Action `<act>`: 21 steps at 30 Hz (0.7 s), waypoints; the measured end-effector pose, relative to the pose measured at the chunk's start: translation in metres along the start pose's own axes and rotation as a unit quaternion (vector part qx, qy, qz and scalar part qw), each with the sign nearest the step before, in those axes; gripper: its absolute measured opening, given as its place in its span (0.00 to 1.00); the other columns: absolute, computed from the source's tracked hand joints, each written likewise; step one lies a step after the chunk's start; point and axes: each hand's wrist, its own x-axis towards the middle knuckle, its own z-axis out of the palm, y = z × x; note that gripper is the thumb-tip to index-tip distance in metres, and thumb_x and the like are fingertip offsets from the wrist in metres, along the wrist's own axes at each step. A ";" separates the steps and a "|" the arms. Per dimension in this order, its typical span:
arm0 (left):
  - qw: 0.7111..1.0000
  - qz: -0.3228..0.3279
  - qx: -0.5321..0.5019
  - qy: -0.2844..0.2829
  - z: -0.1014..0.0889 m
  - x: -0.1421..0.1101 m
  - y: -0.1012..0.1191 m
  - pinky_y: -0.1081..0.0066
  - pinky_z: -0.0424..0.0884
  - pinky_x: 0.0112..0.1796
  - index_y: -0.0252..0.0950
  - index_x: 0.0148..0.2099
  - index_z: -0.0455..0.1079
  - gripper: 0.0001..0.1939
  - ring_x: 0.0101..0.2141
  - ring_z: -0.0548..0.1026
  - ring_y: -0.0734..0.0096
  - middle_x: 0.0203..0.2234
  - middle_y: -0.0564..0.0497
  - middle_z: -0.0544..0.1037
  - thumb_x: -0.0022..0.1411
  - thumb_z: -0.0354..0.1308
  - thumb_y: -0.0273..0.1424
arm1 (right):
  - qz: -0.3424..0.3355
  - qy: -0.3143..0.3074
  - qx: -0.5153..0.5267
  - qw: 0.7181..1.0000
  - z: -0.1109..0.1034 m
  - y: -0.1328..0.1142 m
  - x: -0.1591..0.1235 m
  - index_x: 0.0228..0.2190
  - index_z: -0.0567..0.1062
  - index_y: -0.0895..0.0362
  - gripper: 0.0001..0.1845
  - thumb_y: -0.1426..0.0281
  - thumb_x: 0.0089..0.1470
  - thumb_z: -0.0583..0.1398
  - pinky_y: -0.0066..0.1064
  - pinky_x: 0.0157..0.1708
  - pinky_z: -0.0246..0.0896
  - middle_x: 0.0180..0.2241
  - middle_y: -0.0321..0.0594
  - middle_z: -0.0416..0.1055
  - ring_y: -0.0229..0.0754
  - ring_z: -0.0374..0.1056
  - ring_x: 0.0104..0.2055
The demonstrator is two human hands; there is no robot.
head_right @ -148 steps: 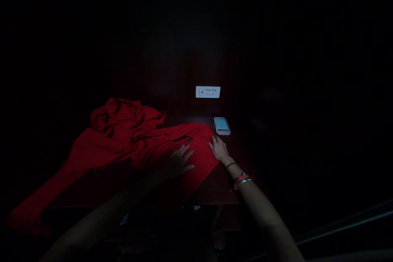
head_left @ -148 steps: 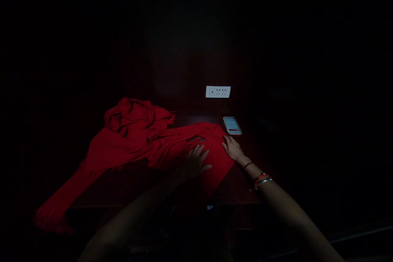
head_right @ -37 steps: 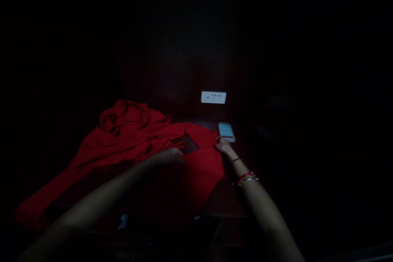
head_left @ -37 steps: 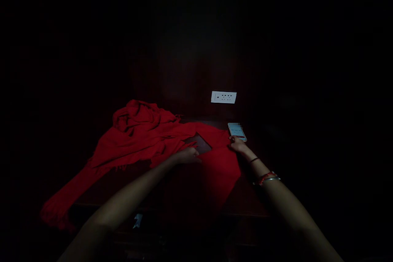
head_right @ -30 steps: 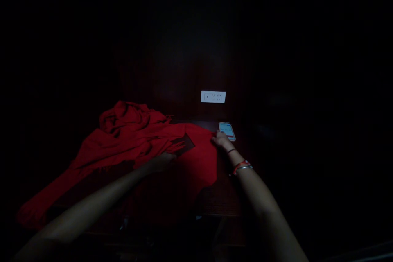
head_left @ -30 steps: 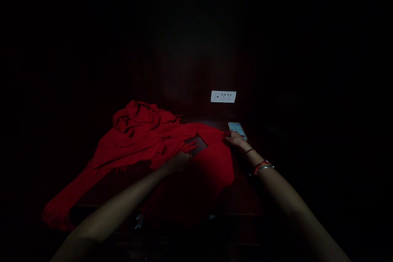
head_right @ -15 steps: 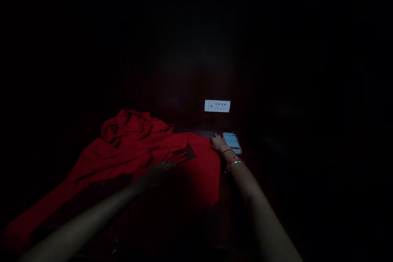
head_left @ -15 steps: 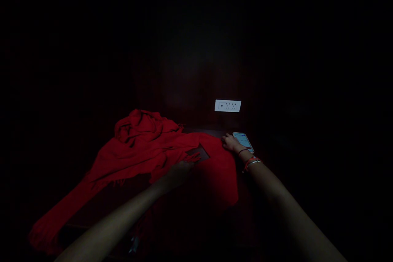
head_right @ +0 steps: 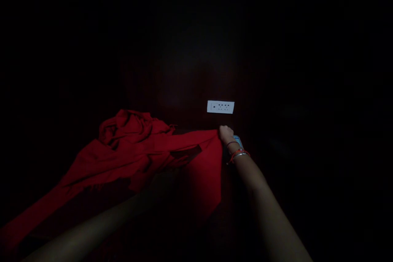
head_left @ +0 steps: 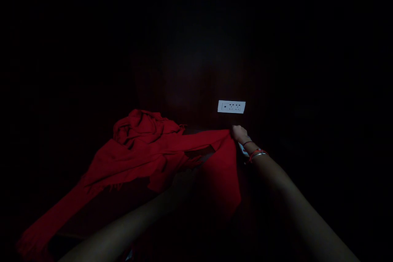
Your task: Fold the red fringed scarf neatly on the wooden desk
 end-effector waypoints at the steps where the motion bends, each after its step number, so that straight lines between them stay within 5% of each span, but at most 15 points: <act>1: 1.000 -0.007 0.003 0.001 -0.001 0.000 0.002 0.67 0.67 0.33 0.38 0.52 0.61 0.22 0.34 0.72 0.65 0.35 0.45 0.73 0.57 0.41 0.21 | 0.007 -0.004 0.002 1.000 -0.001 -0.001 0.002 0.40 0.70 0.64 0.16 0.74 0.52 0.49 0.32 0.37 0.58 0.39 0.56 0.68 0.47 0.65 0.42; 6: 1.000 0.006 0.006 0.001 -0.006 0.009 0.007 0.61 0.62 0.45 0.41 0.55 0.57 0.22 0.48 0.64 0.61 0.50 0.46 0.65 0.58 0.43 0.24 | 0.007 0.002 0.020 1.000 0.011 -0.015 -0.014 0.47 0.65 0.60 0.21 0.72 0.49 0.53 0.35 0.41 0.57 0.46 0.52 0.63 0.48 0.60 0.47; 12: 0.986 0.135 -0.081 -0.048 0.017 0.016 0.008 0.57 0.53 0.51 0.37 0.57 0.55 0.22 0.55 0.51 0.58 0.56 0.45 0.55 0.61 0.42 0.36 | -0.118 0.049 0.130 0.983 0.045 -0.028 -0.104 0.54 0.53 0.59 0.29 0.60 0.53 0.48 0.36 0.50 0.48 0.54 0.50 0.52 0.47 0.48 0.55; 17: 0.985 0.144 -0.081 -0.054 0.028 0.007 0.003 0.50 0.45 0.52 0.40 0.57 0.53 0.21 0.56 0.49 0.59 0.56 0.48 0.55 0.63 0.37 0.37 | -0.185 -0.053 0.110 0.975 0.068 -0.033 -0.167 0.56 0.50 0.52 0.31 0.52 0.54 0.41 0.48 0.54 0.36 0.59 0.45 0.41 0.52 0.35 0.60; 21: 0.986 0.137 -0.079 -0.051 0.028 0.014 0.016 0.50 0.45 0.52 0.37 0.57 0.53 0.22 0.56 0.50 0.59 0.55 0.45 0.56 0.63 0.38 0.36 | -0.179 -0.098 0.075 0.976 0.064 -0.022 -0.157 0.56 0.48 0.48 0.30 0.52 0.54 0.39 0.49 0.54 0.33 0.60 0.43 0.37 0.53 0.32 0.60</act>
